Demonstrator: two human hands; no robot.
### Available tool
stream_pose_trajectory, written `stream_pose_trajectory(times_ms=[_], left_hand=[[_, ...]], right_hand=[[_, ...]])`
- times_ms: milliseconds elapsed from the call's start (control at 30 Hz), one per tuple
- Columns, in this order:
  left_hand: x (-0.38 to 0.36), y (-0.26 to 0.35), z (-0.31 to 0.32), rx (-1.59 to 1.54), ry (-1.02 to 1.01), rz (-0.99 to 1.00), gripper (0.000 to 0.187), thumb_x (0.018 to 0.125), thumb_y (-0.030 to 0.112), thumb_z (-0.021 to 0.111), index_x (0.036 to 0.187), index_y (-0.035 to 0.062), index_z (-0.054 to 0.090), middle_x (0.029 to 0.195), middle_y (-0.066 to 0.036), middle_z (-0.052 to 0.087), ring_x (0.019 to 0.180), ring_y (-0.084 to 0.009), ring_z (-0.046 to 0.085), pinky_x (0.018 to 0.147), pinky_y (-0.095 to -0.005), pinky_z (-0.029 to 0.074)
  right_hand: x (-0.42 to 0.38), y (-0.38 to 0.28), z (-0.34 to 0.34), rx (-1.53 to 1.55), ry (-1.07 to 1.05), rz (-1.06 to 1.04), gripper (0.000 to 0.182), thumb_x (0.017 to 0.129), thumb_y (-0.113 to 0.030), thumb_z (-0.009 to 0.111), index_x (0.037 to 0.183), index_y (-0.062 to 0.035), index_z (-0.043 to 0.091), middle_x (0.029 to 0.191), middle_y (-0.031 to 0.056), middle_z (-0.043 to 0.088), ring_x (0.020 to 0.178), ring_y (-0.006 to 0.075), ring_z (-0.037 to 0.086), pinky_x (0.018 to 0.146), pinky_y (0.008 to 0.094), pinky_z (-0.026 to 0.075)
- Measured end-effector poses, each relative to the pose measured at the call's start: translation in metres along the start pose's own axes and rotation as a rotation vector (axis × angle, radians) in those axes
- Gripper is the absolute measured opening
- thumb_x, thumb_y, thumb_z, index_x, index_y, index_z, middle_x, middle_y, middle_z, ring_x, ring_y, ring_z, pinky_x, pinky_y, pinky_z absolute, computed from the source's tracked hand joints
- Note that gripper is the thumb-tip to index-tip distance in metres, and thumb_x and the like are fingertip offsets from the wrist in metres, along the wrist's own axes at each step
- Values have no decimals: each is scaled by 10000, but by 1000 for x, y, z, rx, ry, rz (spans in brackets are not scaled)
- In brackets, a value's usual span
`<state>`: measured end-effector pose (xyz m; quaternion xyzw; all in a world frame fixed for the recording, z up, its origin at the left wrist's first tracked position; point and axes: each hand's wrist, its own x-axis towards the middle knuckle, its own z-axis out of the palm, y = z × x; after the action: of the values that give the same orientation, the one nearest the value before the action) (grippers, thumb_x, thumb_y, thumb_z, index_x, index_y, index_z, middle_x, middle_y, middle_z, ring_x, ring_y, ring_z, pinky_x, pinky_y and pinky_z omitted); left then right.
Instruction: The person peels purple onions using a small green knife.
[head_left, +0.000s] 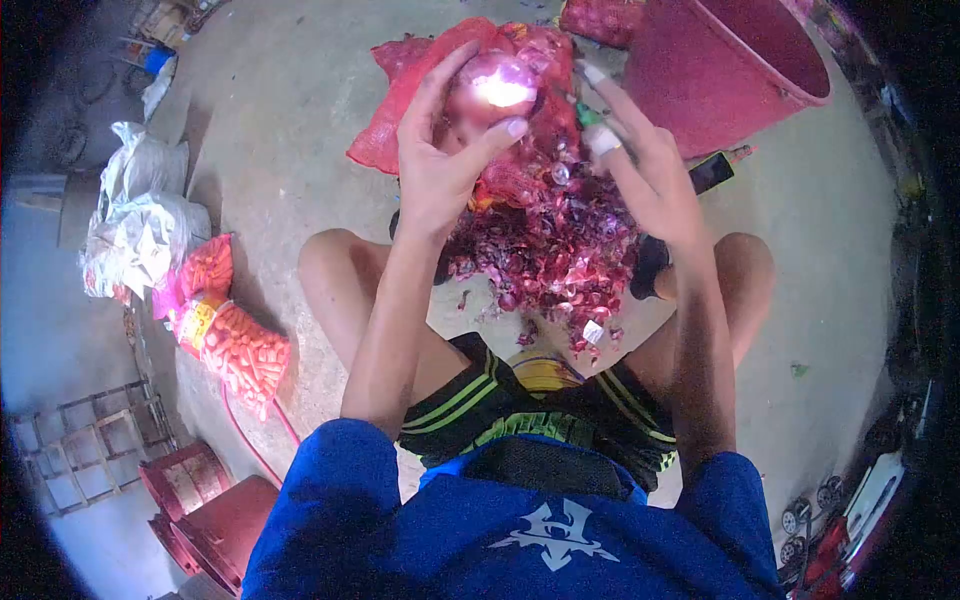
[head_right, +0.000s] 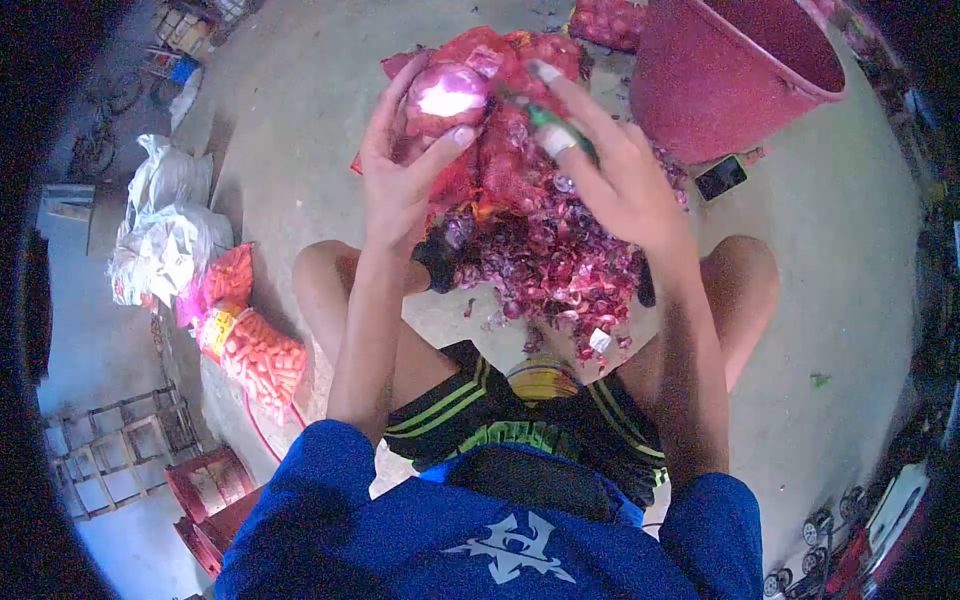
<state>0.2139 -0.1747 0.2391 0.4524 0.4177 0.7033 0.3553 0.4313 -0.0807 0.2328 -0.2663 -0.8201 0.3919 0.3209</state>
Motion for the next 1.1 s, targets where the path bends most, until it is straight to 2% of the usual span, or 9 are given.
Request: stream_pose_trajectory(times_ms=[133,367,567,633,667,867,1000,1067,1100], left_hand=[[-3,5,6,105,-11,-20,787,814,-112,800,1518,-3,465,1385,-117,586,1173,-208,675,998,-329,588],[-1,4,10,224,-35,9,749,804,-65,840,1475,0,511,1328,-113,624,1157,-188,678,984,-317,588],[0,4,14,153,-36,-19,746,812,-37,846,1469,-11,495,1366,-135,599,1172,-202,673,1007,-328,577],[0,3,14,107,-35,-11,749,822,-36,834,1482,-11,480,1385,-143,587,1184,-210,668,1016,-337,573],[2,1,13,12,-53,-6,750,834,-37,818,1495,-9,464,1395,-147,578,1195,-218,660,1013,-346,573],[0,3,15,-159,-34,-23,752,853,-38,786,1516,-8,432,1385,-142,581,1203,-226,650,980,-356,581],[2,0,10,-42,12,-18,740,840,-60,791,1495,-12,450,1368,-137,589,1189,-213,658,953,-332,589],[3,-2,9,-37,-5,-29,737,832,-72,792,1487,-13,458,1363,-134,591,1181,-211,662,948,-326,592],[2,-2,9,-33,-20,-41,734,825,-83,794,1478,-15,467,1358,-132,594,1172,-209,666,942,-320,594]], right_hand=[[0,-6,6,-92,30,-176,606,984,-173,612,1572,-148,467,912,253,695,778,447,672,757,485,521],[3,-6,8,-169,-31,-144,568,982,-152,608,1542,-189,523,955,234,707,799,432,680,742,485,529],[12,8,14,-148,162,-171,488,1000,-94,576,1481,-173,600,1008,230,727,808,414,707,766,459,553],[18,10,16,-58,332,-214,459,1024,-106,557,1476,-166,608,935,221,714,751,299,715,755,421,550],[13,2,9,24,247,-11,436,1043,-119,537,1470,-156,616,915,195,714,710,185,638,769,377,540],[4,0,3,121,165,48,506,1040,-161,544,1541,-103,524,990,188,734,710,146,593,809,337,535],[0,-19,5,184,125,-85,553,1033,-174,551,1574,-92,471,1005,210,730,722,218,667,786,369,541],[1,-26,3,93,28,-172,560,1020,-153,550,1572,-107,472,1074,225,730,790,352,715,789,407,546],[0,-24,3,93,30,-167,560,1020,-153,550,1572,-107,472,1074,225,730,790,352,715,789,407,546]])
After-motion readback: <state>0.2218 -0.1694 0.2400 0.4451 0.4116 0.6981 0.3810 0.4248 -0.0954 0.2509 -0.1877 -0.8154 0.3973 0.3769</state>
